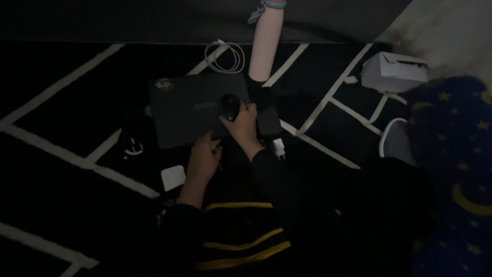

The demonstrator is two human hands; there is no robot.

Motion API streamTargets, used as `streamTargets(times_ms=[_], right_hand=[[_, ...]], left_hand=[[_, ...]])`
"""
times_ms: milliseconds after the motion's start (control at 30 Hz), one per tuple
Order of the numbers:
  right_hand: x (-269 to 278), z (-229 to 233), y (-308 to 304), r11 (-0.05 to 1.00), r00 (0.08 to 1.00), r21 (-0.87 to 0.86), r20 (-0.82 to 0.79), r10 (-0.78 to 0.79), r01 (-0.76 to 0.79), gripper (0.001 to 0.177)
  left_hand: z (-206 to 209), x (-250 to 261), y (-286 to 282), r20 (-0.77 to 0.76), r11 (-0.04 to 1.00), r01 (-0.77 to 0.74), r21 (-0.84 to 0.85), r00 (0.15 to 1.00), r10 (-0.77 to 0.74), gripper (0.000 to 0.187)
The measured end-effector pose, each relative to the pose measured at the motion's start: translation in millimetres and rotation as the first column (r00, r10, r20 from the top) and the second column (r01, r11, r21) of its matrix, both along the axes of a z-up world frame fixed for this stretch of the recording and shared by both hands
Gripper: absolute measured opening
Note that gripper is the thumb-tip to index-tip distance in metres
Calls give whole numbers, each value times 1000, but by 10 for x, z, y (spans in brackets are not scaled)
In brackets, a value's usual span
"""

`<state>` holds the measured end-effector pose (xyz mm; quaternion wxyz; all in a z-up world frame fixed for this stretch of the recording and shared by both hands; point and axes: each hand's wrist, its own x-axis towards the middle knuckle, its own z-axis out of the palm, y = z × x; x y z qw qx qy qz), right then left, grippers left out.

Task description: The person sits on a bed and opens a black and yellow duffel bag. They take out a wallet, charger, laptop, mouse, phone and a pink water bottle, placing each item on the bed, then zip the bag closed.

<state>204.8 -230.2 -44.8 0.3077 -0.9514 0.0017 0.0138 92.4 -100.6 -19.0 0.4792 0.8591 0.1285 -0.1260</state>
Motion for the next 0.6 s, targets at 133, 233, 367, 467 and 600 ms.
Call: streamTargets(times_ms=[133,233,367,467,600], right_hand=[[16,69,20,1000,999,12,-40,-19,19,90],[-21,143,28,1000,998,0,-69,-8,8,98],[-182,332,-2,999,999,24,7,37,-37,99],[-405,568,-53,994,991,46,104,90,-95,78],[-1084,966,-324,907,930,215,143,338,-362,43]], left_hand=[[14,11,-40,28,1000,7,-21,1000,-7,54],[11,8,-57,24,1000,22,-5,999,-22,53],[65,-47,-38,7,998,50,26,999,-50,48],[138,-195,9,10,996,73,-59,997,-72,46],[270,-528,41,33,975,171,-144,985,-168,49]])
